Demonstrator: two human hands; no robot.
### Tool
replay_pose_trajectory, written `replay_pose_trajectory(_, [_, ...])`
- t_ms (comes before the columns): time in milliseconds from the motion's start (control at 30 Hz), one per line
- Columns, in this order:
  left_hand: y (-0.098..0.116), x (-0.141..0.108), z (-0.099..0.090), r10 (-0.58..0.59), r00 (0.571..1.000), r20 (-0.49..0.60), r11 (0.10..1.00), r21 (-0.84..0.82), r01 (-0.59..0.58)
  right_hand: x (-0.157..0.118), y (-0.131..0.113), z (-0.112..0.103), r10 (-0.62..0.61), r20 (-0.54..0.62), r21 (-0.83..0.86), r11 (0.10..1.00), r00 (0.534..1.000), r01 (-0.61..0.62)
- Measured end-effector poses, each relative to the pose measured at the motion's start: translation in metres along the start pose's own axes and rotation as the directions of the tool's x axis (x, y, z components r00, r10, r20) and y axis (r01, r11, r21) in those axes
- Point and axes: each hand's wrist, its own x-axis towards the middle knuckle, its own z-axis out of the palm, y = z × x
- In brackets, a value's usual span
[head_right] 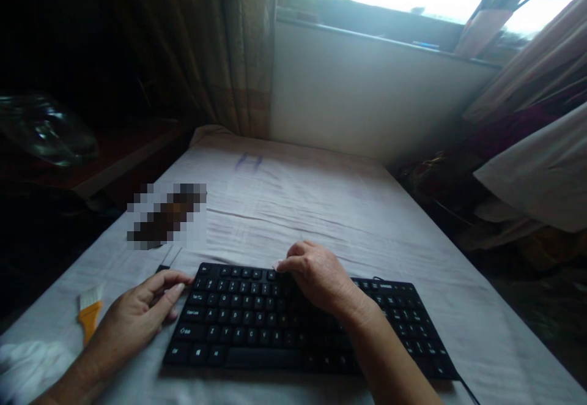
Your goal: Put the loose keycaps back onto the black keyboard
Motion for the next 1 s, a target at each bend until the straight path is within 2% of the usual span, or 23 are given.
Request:
replay_pose_trajectory(267, [-0.003,0.001,0.001,0.012,1.0,-0.002,1.0,0.003,-0.012,0.021,-0.023,0.016,-0.04,-0.022,0.014,0.999,0.999,0.04])
replay_pose_trajectory(433, [-0.005,0.002,0.002,0.019,1.0,0.006,1.0,-0.002,-0.019,0.017,-0.018,0.011,-0.036,-0.017,0.017,0.999,0.999,0.036])
replay_pose_trajectory(600, [-0.003,0.002,0.002,-0.022,1.0,-0.015,1.0,-0.012,0.022,0.012,-0.013,0.007,-0.007,0.001,0.018,1.0,1.0,0.007])
replay_pose_trajectory(867, [-0.002,0.001,0.002,-0.011,1.0,-0.004,1.0,-0.016,0.011,0.039,-0.031,0.02,-0.114,-0.04,0.066,0.991,0.993,0.117])
replay_pose_trajectory(1000, [-0.004,0.0,0.003,0.004,1.0,0.001,1.0,-0.017,-0.004,0.039,-0.031,0.02,-0.126,-0.034,0.069,0.989,0.991,0.128])
